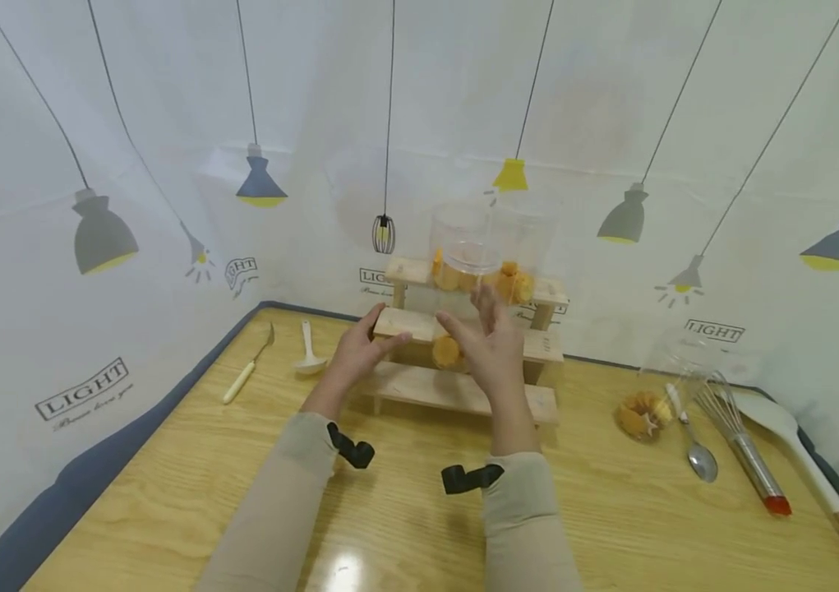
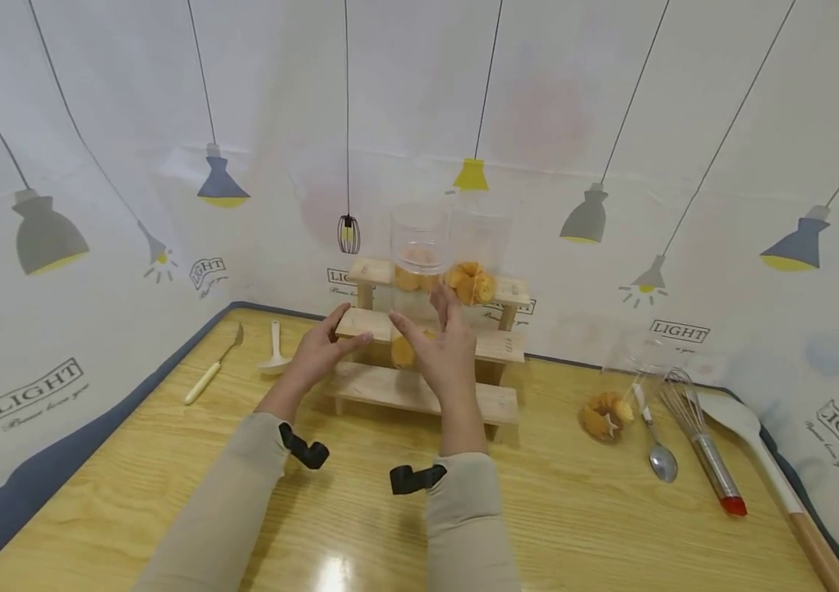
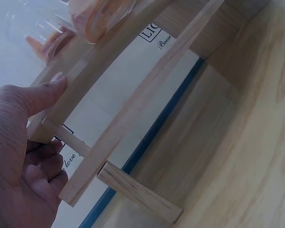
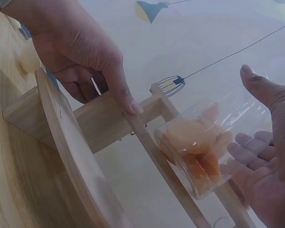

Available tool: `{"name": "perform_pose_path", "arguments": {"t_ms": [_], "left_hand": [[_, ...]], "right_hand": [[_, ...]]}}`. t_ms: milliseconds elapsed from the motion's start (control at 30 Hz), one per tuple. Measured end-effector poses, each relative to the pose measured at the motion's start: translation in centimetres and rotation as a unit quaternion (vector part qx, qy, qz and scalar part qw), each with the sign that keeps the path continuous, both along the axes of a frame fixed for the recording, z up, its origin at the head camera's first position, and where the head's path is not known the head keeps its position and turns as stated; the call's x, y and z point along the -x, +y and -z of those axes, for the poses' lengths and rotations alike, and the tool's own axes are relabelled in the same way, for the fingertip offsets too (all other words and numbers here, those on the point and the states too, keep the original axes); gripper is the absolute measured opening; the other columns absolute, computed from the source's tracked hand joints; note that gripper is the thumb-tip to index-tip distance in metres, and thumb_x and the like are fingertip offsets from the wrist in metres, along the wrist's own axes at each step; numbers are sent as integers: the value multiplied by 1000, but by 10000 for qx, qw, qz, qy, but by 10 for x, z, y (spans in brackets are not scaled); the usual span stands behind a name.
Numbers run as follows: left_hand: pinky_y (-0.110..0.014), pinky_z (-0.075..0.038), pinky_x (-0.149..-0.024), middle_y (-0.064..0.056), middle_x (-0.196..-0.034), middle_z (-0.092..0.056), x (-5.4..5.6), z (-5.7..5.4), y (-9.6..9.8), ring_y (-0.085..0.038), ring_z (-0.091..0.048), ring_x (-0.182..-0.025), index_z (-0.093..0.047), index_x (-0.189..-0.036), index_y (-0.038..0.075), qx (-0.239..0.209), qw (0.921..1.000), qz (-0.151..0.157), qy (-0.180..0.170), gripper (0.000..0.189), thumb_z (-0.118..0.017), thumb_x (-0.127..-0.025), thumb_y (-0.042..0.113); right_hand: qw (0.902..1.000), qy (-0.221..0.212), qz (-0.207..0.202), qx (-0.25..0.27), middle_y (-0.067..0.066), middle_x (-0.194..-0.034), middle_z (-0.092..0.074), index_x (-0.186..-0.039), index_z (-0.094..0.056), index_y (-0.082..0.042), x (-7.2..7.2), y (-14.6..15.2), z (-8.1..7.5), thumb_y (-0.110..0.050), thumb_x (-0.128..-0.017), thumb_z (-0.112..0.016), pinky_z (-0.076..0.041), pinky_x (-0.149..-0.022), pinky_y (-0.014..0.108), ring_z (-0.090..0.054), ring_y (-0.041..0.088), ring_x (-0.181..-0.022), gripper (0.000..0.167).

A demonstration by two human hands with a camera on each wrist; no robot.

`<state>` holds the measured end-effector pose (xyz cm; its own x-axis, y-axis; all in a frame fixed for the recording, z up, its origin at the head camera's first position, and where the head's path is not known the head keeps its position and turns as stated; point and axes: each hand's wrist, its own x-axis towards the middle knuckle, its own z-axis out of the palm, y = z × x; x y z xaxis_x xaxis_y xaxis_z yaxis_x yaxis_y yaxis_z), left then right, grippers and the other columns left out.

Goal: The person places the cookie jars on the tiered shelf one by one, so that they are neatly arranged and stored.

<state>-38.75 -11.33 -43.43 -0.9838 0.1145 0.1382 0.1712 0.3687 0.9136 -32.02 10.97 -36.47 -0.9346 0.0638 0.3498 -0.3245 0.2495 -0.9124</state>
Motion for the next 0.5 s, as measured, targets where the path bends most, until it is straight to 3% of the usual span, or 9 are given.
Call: {"name": "perform_pose_path", "arguments": {"t_ms": [167, 500], "left_hand": [[-47, -40, -112, -9, -158, -40, -1, -1, 0, -31, -42, -141, -25, -161, 22, 15, 10000, -29, -13, 104, -74, -81, 65], [-49, -38, -113, -11, -161, -34, 1, 0, 0, -34, -38, -143, -22, -162, 21, 53, 10000, 11, -68, 107, -72, -80, 69]], "right_hand": [[9999, 14, -126, -94, -7, -155, -43, -159, -30, -24, 1, 2, 2, -64, -78, -77, -33, -117, 42, -37, 14, -144, 102], [9987, 303, -214, -341, -3, -158, -39, -159, -29, -26, 2, 3, 4, -60, -83, -75, -31, -118, 41, -37, 12, -144, 96]]}}
